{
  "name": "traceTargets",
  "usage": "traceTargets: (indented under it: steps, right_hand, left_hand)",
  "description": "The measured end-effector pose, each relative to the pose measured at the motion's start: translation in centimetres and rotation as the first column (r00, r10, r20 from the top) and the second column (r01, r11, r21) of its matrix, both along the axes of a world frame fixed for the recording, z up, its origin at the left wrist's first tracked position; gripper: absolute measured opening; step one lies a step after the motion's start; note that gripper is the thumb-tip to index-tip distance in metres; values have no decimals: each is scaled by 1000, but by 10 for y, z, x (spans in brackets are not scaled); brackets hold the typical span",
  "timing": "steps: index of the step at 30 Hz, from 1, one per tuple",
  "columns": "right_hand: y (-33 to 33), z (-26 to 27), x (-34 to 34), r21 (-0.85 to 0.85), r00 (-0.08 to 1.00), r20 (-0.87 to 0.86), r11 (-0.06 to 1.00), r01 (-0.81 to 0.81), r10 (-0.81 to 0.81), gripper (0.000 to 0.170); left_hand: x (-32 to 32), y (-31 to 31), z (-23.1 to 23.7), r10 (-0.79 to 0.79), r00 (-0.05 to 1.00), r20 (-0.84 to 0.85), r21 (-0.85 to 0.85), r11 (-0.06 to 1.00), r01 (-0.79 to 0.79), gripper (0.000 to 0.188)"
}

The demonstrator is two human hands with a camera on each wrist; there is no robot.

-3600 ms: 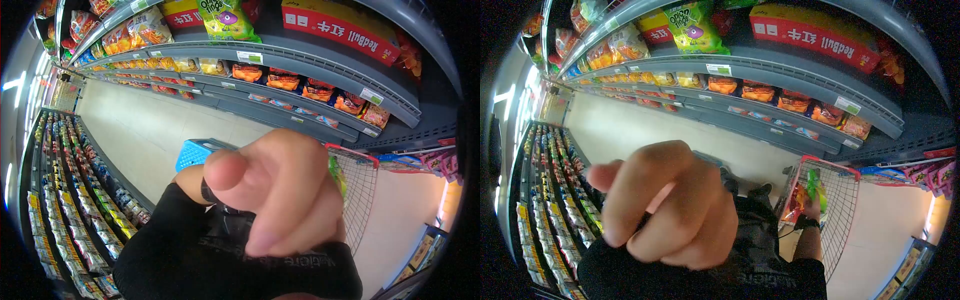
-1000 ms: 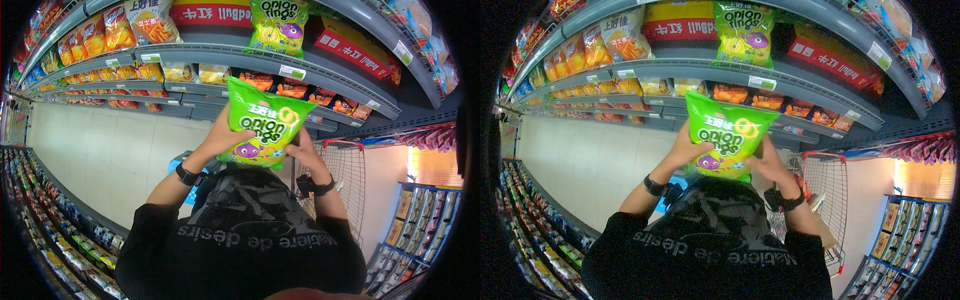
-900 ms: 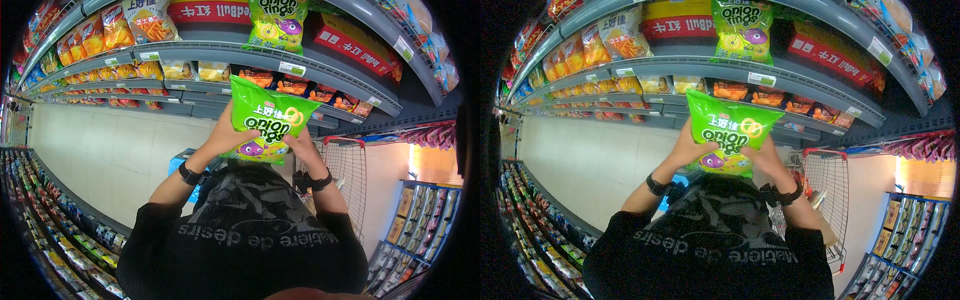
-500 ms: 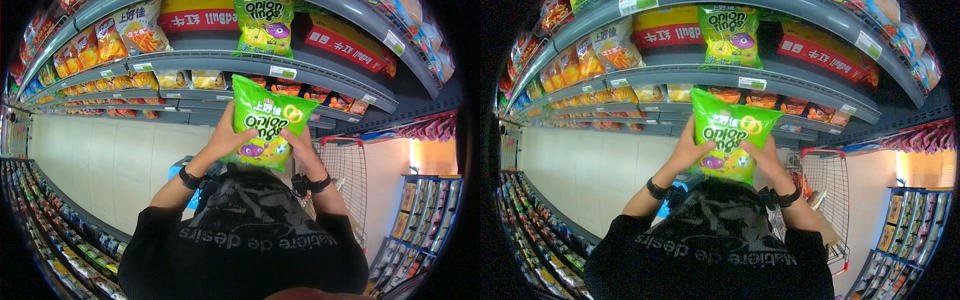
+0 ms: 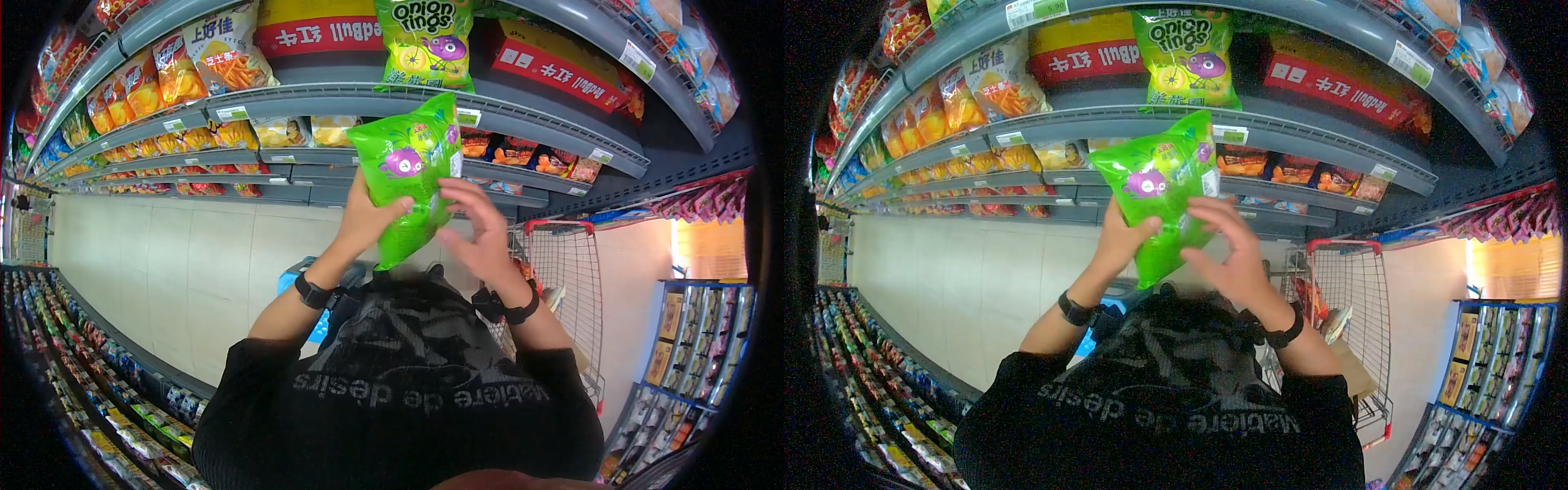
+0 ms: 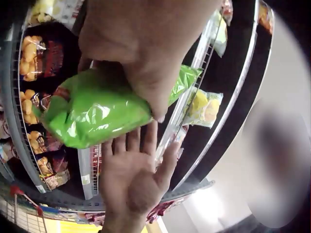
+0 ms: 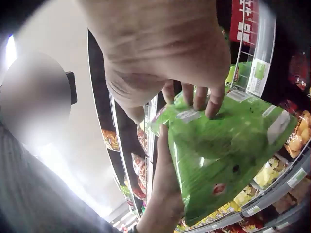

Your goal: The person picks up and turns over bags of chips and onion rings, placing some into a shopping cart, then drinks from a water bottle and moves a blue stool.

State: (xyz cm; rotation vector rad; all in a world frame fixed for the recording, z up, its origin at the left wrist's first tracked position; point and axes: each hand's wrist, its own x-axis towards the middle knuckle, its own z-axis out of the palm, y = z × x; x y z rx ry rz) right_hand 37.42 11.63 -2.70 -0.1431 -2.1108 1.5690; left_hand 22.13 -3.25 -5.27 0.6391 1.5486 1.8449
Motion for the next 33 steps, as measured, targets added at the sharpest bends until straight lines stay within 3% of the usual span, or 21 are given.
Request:
traceTargets:
  steps: [1, 2, 5, 6, 9, 12, 14, 15, 17, 19, 23, 33]
  right_hand:
    - [5, -3, -2, 64, 1000, -9, 998, 6, -5, 62]
    - [8, 0, -5, -42, 991, -40, 991, 123, -125, 65]
    - [16, 4, -15, -357, 992, -96, 933, 43, -82, 64]
    - [15, 1, -11, -462, 999, -28, 887, 6, -21, 64]
    - [15, -7, -2, -575, 984, 148, 818, 7, 95, 59]
    - [11, -6, -14, -438, 978, 205, 888, 136, -49, 51]
    - [12, -12, -18, -360, 965, 234, 911, 200, -120, 49]
    - [11, -14, -19, -402, 965, 236, 893, 203, -113, 50]
    - [8, -14, -20, -483, 966, 240, 851, 207, -99, 51]
    - [5, -13, -19, -633, 972, 233, 762, 136, 19, 59]
    - [1, -21, -21, -731, 944, 314, 659, 176, 96, 64]
    - [0, -24, -27, -773, 937, 327, 606, 190, 124, 55]
  left_hand:
    - [-3, -4, 0, -37, 998, 56, 11, 999, 36, 69]
    - [-5, -7, 1, -74, 991, 112, 26, 997, 72, 67]
    - [-7, -16, -4, -235, 931, 280, 186, 965, 188, 63]
    - [-6, -19, -7, -300, 896, 329, 258, 941, 220, 62]
    - [-4, -21, -8, -274, 905, 326, 202, 955, 217, 65]
    - [-6, -9, -5, -170, 975, 144, 225, 965, 135, 72]
    - [-10, -6, -9, -140, 987, -78, 102, 984, 147, 75]
    - [-11, -5, -10, -131, 974, -186, 39, 989, 141, 76]
    - [-13, -2, -4, -102, 995, -21, 41, 994, 102, 67]
    - [-19, 0, -1, -121, 973, 195, 29, 993, 118, 60]
    - [-24, 2, -7, -105, 933, 345, -24, 992, 120, 48]
    - [-26, -1, -9, -130, 891, 435, 13, 990, 138, 50]
